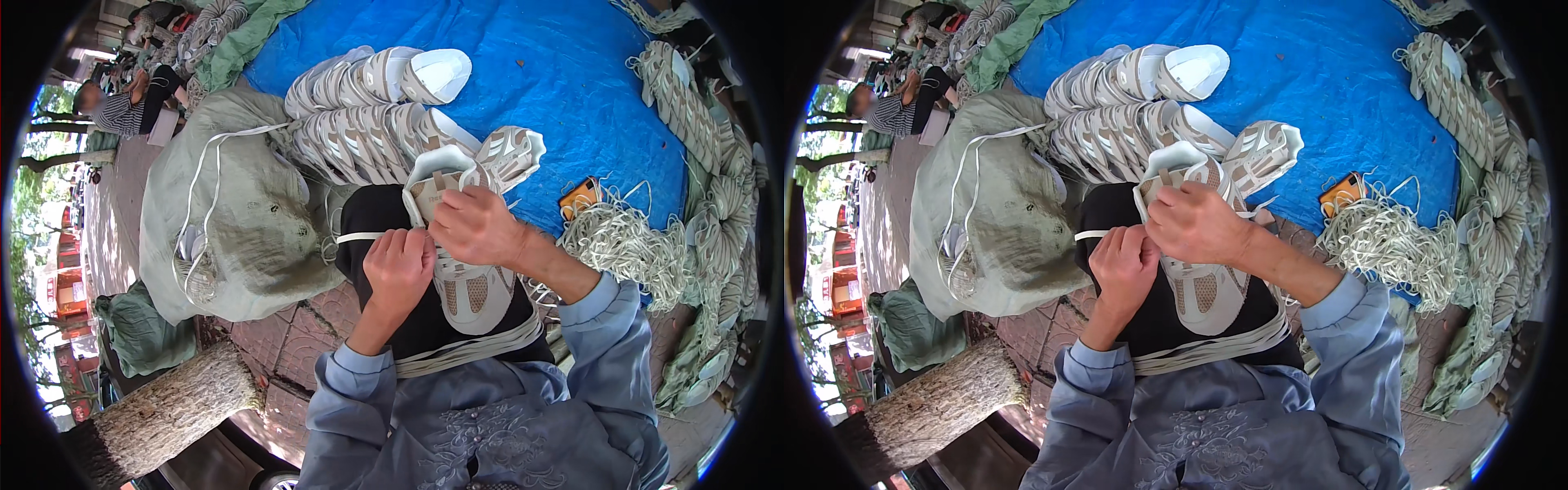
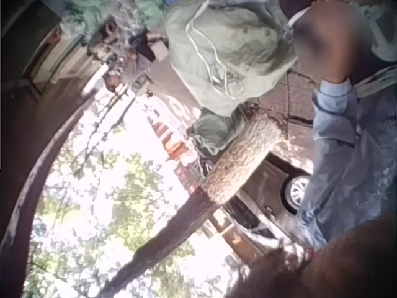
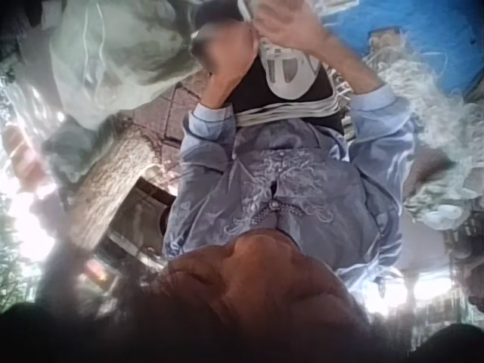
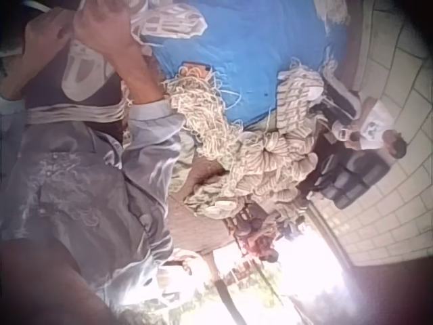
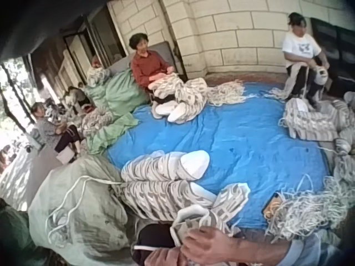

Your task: The person threads white shoelaces through the eyelets of a white sneaker held on their lap. They repeatedly pull the laces taut and adjust the fit, working on a single shoe while surrounded by stacks of similar shoes and loose laces.

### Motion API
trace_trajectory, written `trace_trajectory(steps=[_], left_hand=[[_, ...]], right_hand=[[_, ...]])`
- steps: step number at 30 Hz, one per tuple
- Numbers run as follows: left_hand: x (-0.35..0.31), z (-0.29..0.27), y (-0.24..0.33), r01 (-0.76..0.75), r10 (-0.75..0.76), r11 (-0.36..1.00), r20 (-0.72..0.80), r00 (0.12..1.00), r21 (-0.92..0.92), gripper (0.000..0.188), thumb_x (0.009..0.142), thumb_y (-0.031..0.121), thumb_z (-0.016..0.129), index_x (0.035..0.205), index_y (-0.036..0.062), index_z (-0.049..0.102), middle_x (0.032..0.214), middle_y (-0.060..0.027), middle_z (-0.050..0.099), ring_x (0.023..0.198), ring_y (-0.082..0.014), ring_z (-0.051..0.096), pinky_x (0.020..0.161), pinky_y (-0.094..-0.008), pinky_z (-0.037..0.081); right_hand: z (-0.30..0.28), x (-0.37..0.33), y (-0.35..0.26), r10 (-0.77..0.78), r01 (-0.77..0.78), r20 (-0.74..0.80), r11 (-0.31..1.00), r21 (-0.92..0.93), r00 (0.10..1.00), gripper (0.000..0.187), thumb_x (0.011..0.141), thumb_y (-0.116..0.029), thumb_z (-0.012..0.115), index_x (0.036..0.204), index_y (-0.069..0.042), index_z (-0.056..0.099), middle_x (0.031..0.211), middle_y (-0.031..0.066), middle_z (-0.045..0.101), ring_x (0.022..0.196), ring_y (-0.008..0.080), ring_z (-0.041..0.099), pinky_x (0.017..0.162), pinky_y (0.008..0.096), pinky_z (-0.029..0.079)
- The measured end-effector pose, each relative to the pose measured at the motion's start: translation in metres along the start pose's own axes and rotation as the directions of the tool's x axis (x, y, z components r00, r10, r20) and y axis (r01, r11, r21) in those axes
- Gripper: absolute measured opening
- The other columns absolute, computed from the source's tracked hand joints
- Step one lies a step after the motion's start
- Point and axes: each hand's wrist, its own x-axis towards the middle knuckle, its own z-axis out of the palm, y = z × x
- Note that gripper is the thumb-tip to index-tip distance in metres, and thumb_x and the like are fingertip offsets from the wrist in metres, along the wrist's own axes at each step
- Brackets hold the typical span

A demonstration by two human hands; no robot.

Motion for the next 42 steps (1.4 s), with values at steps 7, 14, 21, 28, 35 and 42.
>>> trace_trajectory(steps=[7,14,21,28,35,42], left_hand=[[0.002,-0.02,-0.008,0.687,-0.412,0.348,0.555,0.723,-0.637,0.013,0.08,0.004,0.053,0.091,0.0002,0.056,0.069,-0.0038,0.052,0.054,-0.0079,0.049,0.047,-0.0209,0.039],[0.015,-0.019,-0.022,0.823,-0.121,-0.131,0.833,0.54,-0.553,0.022,0.085,0.011,0.049,0.102,-0.0019,0.051,0.076,-0.0035,0.054,0.058,-0.0084,0.05,0.049,-0.0202,0.039],[0.025,-0.019,-0.029,0.801,-0.12,0.098,0.792,0.599,-0.591,0.019,0.081,0.006,0.052,0.099,0.0002,0.054,0.079,-0.005,0.058,0.062,-0.0093,0.052,0.056,-0.0211,0.042],[0.026,-0.015,-0.015,0.515,0.007,0.577,0.635,0.773,-0.634,0.015,0.077,0.001,0.053,0.092,0.0016,0.055,0.079,-0.0041,0.059,0.071,-0.0094,0.055,0.061,-0.0238,0.043],[0.044,-0.012,-0.016,0.86,-0.14,0.383,0.899,0.415,-0.337,0.022,0.076,0.002,0.055,0.098,0.0014,0.054,0.067,-0.0025,0.059,0.046,-0.0058,0.048,0.039,-0.0188,0.034],[0.024,-0.018,-0.001,0.181,-0.045,0.905,0.337,0.94,-0.385,0.039,0.065,-0.004,0.054,0.103,0.0061,0.056,0.063,-0.0087,0.058,0.049,-0.0179,0.055,0.046,-0.0268,0.043]], right_hand=[[-0.003,0.011,0.005,-0.036,0.025,-0.176,0.998,-0.065,0.984,0.013,0.043,-0.014,0.051,0.053,-0.009,0.044,0.057,0.0002,0.035,0.057,0.014,0.043,0.044,0.0246,0.034],[-0.004,0.005,-0.001,-0.034,0.031,-0.111,0.999,-0.027,0.993,0.014,0.045,-0.014,0.052,0.056,-0.009,0.045,0.058,0.0005,0.036,0.057,0.0135,0.044,0.046,0.0248,0.036],[-0.024,-0.015,0.016,0.498,-0.545,0.221,0.776,0.318,0.839,0.023,0.053,-0.009,0.068,0.074,-0.009,0.058,0.07,0.0026,0.05,0.073,0.0212,0.053,0.059,0.0325,0.046],[-0.022,-0.016,0.017,0.451,-0.495,0.469,0.868,-0.033,0.759,0.015,0.056,-0.012,0.067,0.068,-0.009,0.06,0.066,0.0049,0.053,0.072,0.0222,0.056,0.056,0.034,0.046],[-0.013,0.0,0.019,0.319,-0.387,0.581,0.922,-0.009,0.749,0.007,0.063,-0.009,0.057,0.062,-0.005,0.062,0.063,0.0072,0.058,0.067,0.0247,0.059,0.054,0.0346,0.047],[-0.027,-0.003,0.005,0.067,-0.069,0.242,0.998,0.0,0.968,0.008,0.057,-0.016,0.056,0.059,-0.008,0.056,0.061,0.0017,0.047,0.06,0.0164,0.05,0.055,0.0279,0.043]])
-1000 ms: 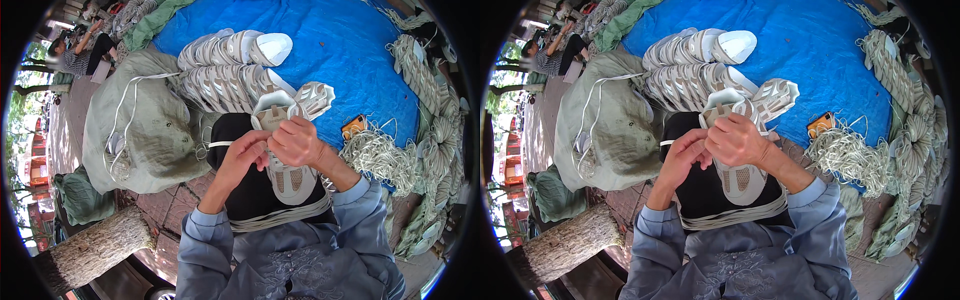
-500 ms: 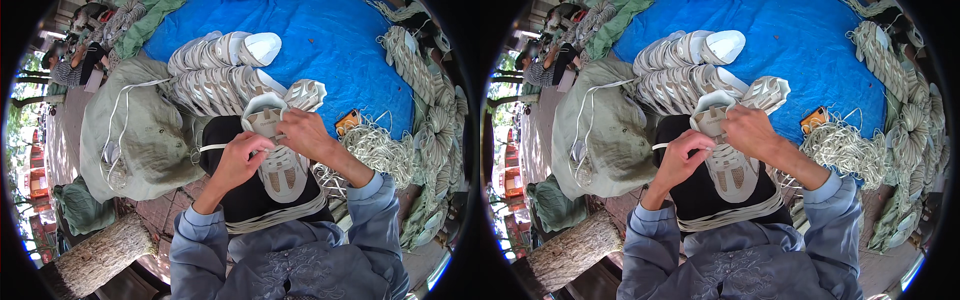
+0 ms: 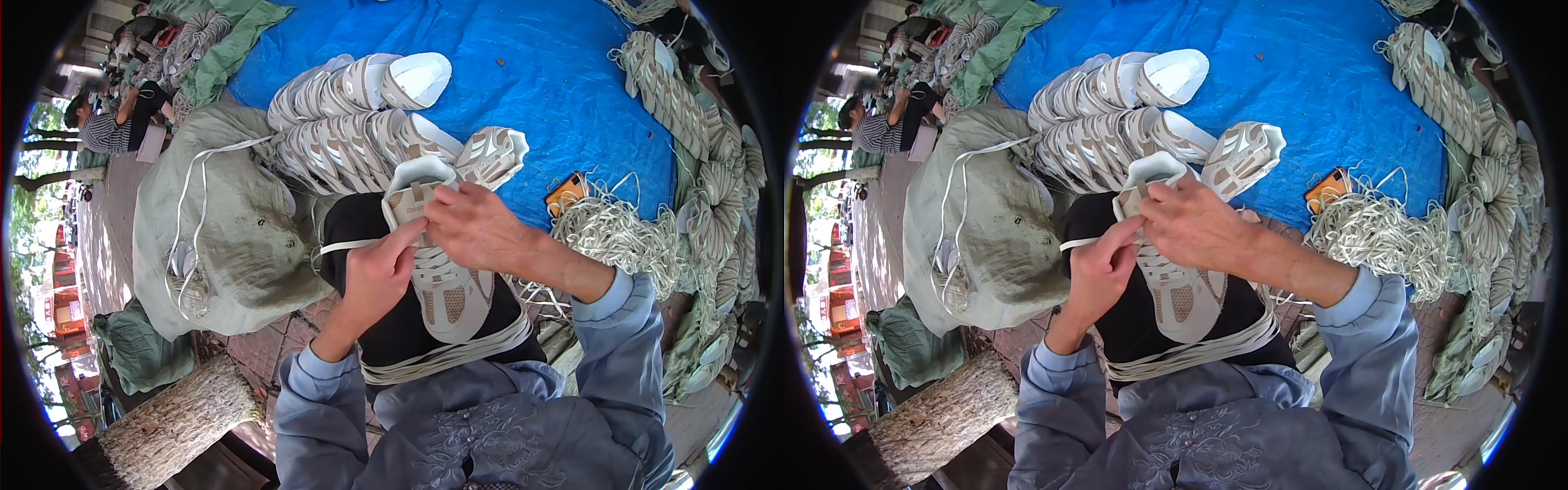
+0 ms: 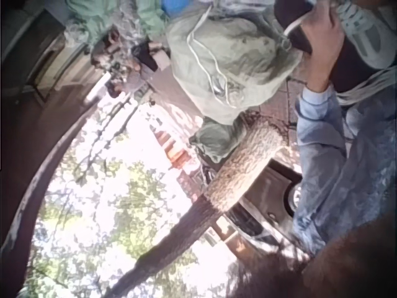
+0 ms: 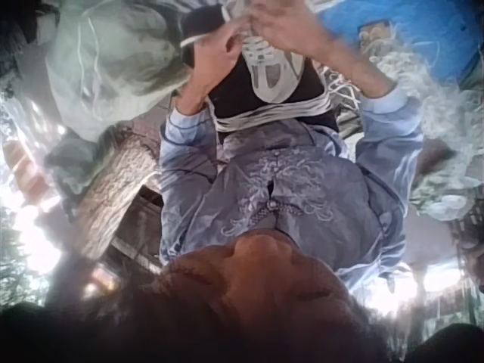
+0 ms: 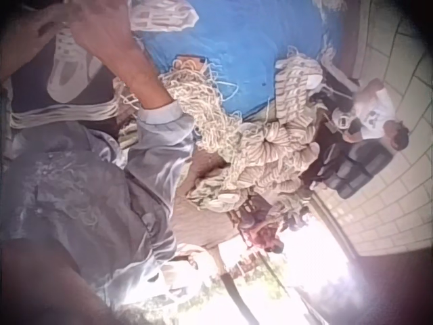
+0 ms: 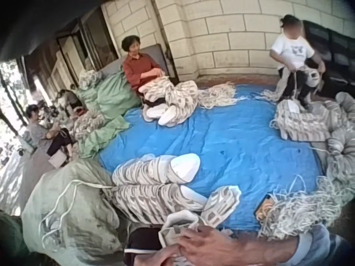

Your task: The person threads white shoelaces through the eyelets of a white sneaker held on their lap. They repeatedly pull the laces taut and adjust the fit, working on a single shoe while surrounded by stacks of similar shoes and loose laces.

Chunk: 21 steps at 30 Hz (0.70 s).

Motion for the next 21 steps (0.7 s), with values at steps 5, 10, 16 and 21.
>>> trace_trajectory(steps=[5,10,16,21], left_hand=[[-0.007,0.015,-0.012,-0.233,0.283,0.89,-0.075,0.956,0.392,0.047,0.059,-0.001,0.057,0.105,0.0038,0.055,0.072,-0.0053,0.059,0.052,-0.0153,0.054,0.047,-0.0259,0.043],[-0.005,0.034,-0.01,-0.281,0.349,0.811,-0.04,0.936,0.513,0.048,0.061,0.007,0.056,0.109,0.0035,0.052,0.078,-0.0065,0.059,0.056,-0.0133,0.054,0.047,-0.0243,0.042],[0.001,0.04,-0.005,-0.268,0.338,0.8,-0.035,0.94,0.536,0.045,0.062,0.001,0.057,0.106,0.0058,0.054,0.072,-0.0041,0.057,0.053,-0.0143,0.052,0.047,-0.0265,0.043],[0.007,0.046,0.0,-0.16,0.241,0.832,-0.086,0.967,0.531,0.039,0.063,0.005,0.056,0.103,0.0058,0.053,0.068,-0.0045,0.05,0.054,-0.0172,0.05,0.048,-0.0281,0.042]], right_hand=[[0.006,-0.001,0.004,-0.016,0.013,-0.054,0.998,-0.06,0.998,0.009,0.054,-0.015,0.053,0.058,-0.007,0.05,0.058,0.0013,0.042,0.056,0.0139,0.048,0.054,0.0277,0.038],[0.008,-0.026,0.019,-0.085,0.083,-0.009,0.982,-0.168,0.996,0.008,0.055,-0.014,0.052,0.059,-0.009,0.047,0.056,0.001,0.04,0.055,0.0136,0.046,0.053,0.0275,0.037],[0.008,-0.043,0.036,-0.102,0.089,-0.072,0.983,-0.163,0.992,0.01,0.055,-0.014,0.051,0.057,-0.01,0.043,0.054,0.0005,0.037,0.052,0.0138,0.044,0.052,0.0274,0.037],[0.006,-0.043,0.054,-0.084,0.062,-0.104,0.979,-0.196,0.991,0.01,0.056,-0.015,0.052,0.057,-0.011,0.043,0.054,-0.0002,0.038,0.053,0.013,0.045,0.051,0.027,0.037]])
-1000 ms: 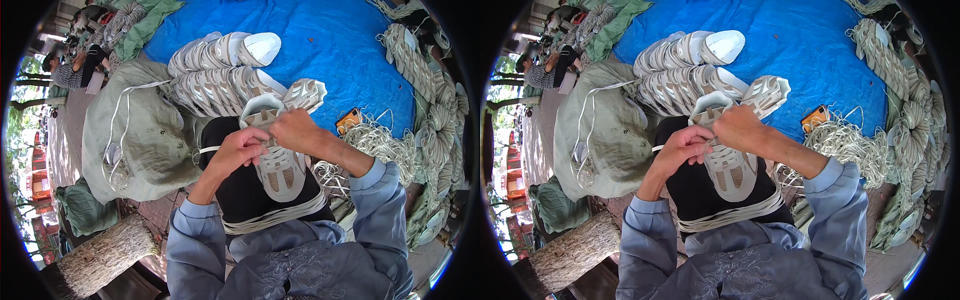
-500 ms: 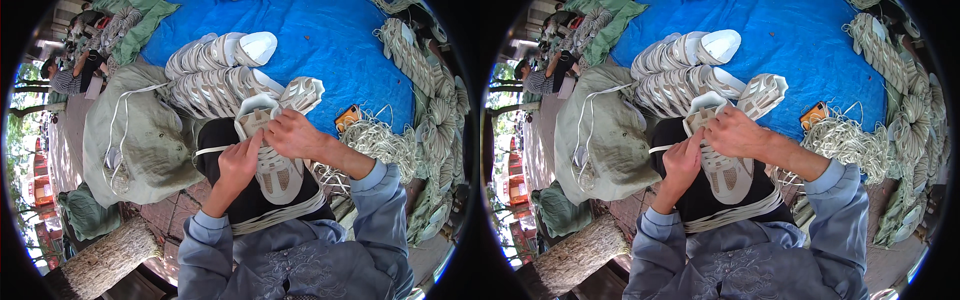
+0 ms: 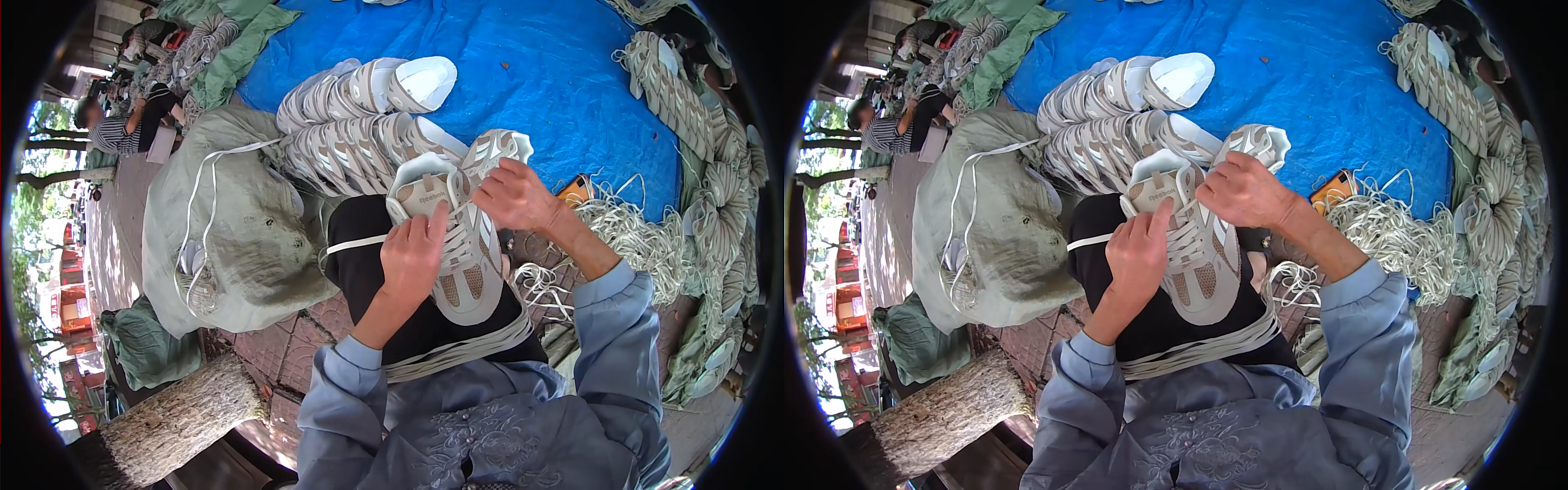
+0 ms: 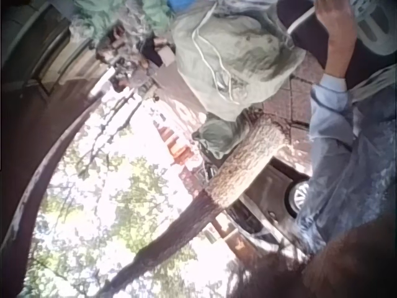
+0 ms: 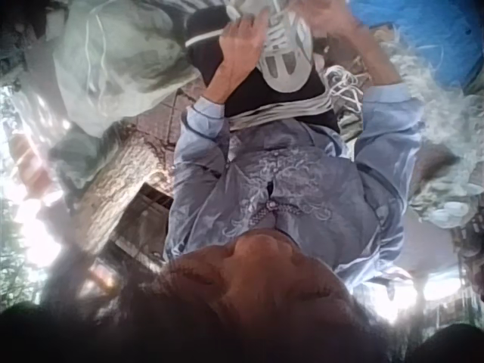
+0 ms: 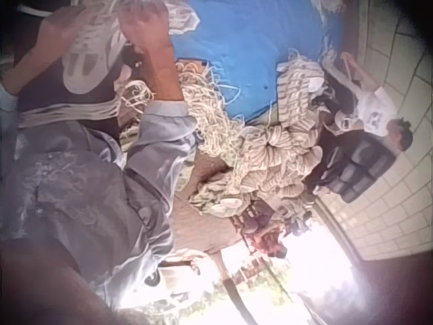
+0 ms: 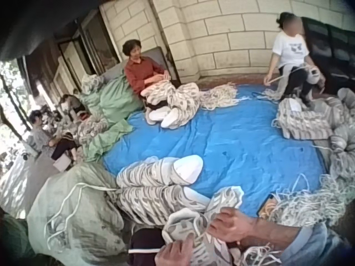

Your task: The person threads white shoelaces through the eyelets of a white sneaker held on their lap. They repeatedly pull the laces taut and adjust the fit, working on a single shoe while surrounded by stacks of similar shoes and loose laces.

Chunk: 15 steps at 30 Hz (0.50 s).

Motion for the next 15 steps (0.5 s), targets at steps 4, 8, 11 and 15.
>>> trace_trajectory(steps=[4,8,11,15], left_hand=[[0.004,-0.002,0.003,0.197,-0.192,0.964,0.04,0.98,-0.181,0.032,0.065,-0.002,0.056,0.095,0.0083,0.056,0.066,-0.007,0.052,0.055,-0.0215,0.053,0.049,-0.0303,0.042],[0.007,-0.006,0.0,0.266,-0.249,0.902,0.094,0.964,-0.34,0.029,0.065,-0.004,0.055,0.092,0.0078,0.057,0.067,-0.0083,0.054,0.056,-0.023,0.054,0.05,-0.0309,0.043],[0.011,-0.008,-0.001,0.343,-0.272,0.874,0.239,0.932,-0.344,0.029,0.067,-0.004,0.055,0.093,0.0059,0.057,0.068,-0.0074,0.056,0.058,-0.0194,0.056,0.052,-0.0284,0.044],[0.011,-0.015,-0.01,0.535,-0.347,0.645,0.415,0.841,-0.546,0.029,0.069,-0.005,0.053,0.097,0.0048,0.058,0.07,-0.0067,0.057,0.062,-0.0141,0.058,0.056,-0.0246,0.045]], right_hand=[[-0.004,-0.007,0.005,-0.014,0.011,-0.068,0.999,-0.037,0.998,0.011,0.055,-0.014,0.053,0.058,-0.01,0.043,0.054,0.0002,0.039,0.054,0.0132,0.045,0.052,0.0266,0.037],[-0.009,-0.012,0.011,0.036,-0.042,-0.132,0.998,-0.049,0.991,0.011,0.053,-0.012,0.054,0.059,-0.009,0.046,0.055,0.0004,0.039,0.054,0.0133,0.045,0.052,0.027,0.038],[-0.017,-0.016,0.017,0.083,-0.094,-0.137,0.993,-0.073,0.987,0.011,0.052,-0.011,0.055,0.06,-0.009,0.047,0.055,0.0006,0.039,0.054,0.0137,0.045,0.053,0.0273,0.038],[-0.021,-0.018,0.02,0.101,-0.115,-0.147,0.989,-0.09,0.984,0.012,0.051,-0.011,0.055,0.06,-0.009,0.047,0.055,0.0011,0.039,0.052,0.0148,0.045,0.053,0.0274,0.038]])
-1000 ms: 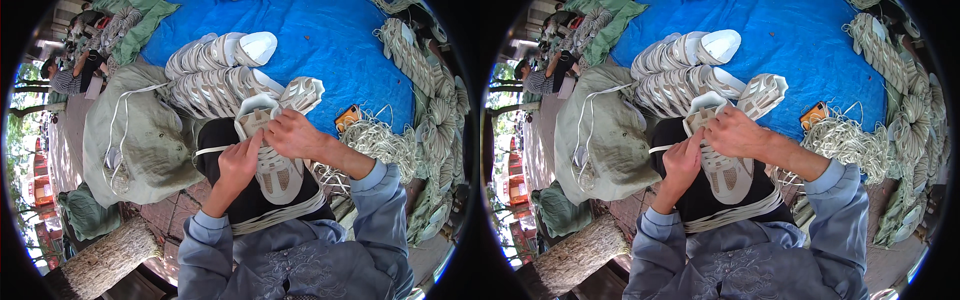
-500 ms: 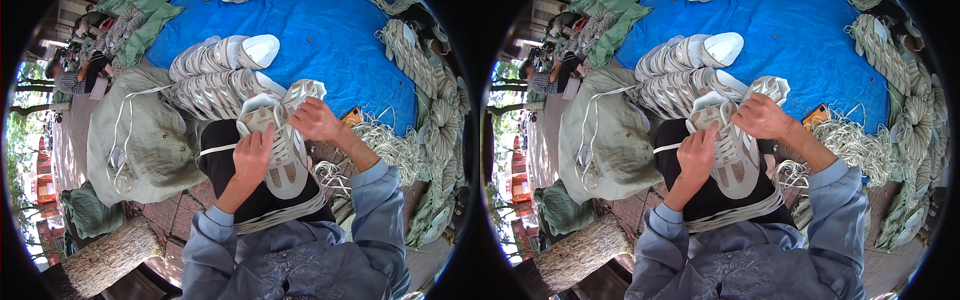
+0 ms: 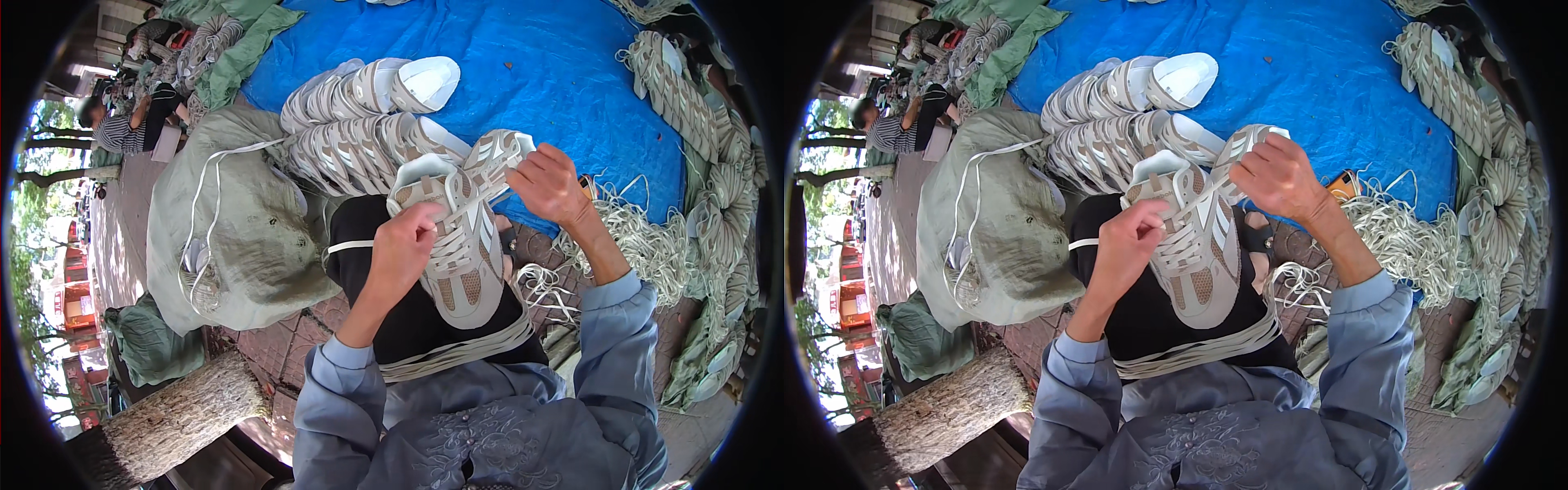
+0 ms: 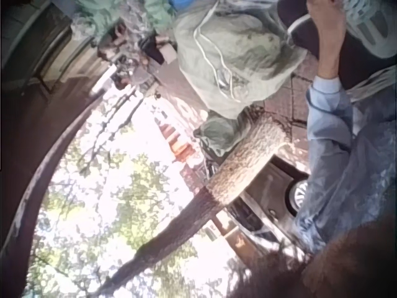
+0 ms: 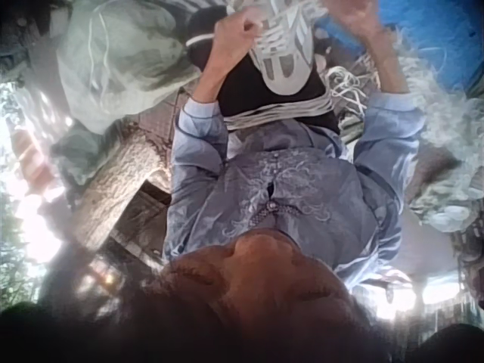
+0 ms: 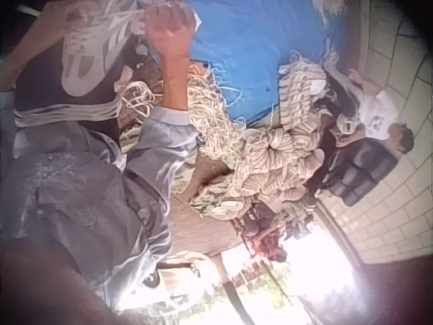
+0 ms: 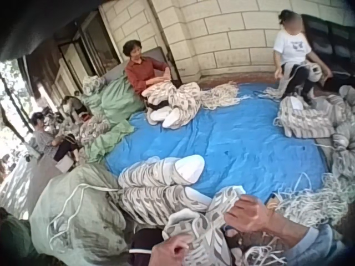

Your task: The person threads white shoelaces through the eyelets of a white sneaker held on their lap. They repeatedly pull the laces taut and adjust the fit, working on a single shoe while surrounded by stacks of similar shoes and loose laces.

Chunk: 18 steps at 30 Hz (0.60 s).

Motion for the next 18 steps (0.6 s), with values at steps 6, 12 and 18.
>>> trace_trajectory(steps=[6,12,18], left_hand=[[-0.008,-0.016,-0.006,-0.131,0.142,0.984,-0.079,0.987,0.123,0.02,0.07,-0.005,0.055,0.088,0.0033,0.057,0.074,-0.0069,0.055,0.063,-0.0218,0.055,0.056,-0.0286,0.045],[-0.013,-0.018,-0.01,-0.376,0.424,0.643,0.099,0.9,0.667,0.019,0.064,0.004,0.061,0.082,0.0043,0.059,0.072,-0.0062,0.05,0.064,-0.0208,0.052,0.057,-0.031,0.045],[0.0,-0.022,-0.008,-0.404,0.387,0.551,0.205,0.899,0.73,0.011,0.063,0.012,0.061,0.064,0.0079,0.051,0.057,-0.0039,0.047,0.057,-0.0196,0.051,0.051,-0.0317,0.039]], right_hand=[[0.02,-0.012,0.014,0.128,-0.128,0.198,0.992,-0.011,0.972,0.009,0.056,-0.009,0.056,0.057,-0.01,0.047,0.055,0.0018,0.046,0.054,0.0168,0.05,0.052,0.0306,0.038],[0.025,-0.007,0.018,0.293,-0.299,0.282,0.954,-0.022,0.914,0.006,0.059,-0.006,0.059,0.059,-0.009,0.053,0.062,0.0014,0.054,0.066,0.0193,0.053,0.057,0.0313,0.04],[0.009,0.027,-0.036,0.22,-0.342,0.266,0.687,0.642,0.939,0.01,0.057,-0.002,0.059,0.063,-0.009,0.057,0.066,0.0026,0.055,0.077,0.0197,0.053,0.066,0.0315,0.041]])
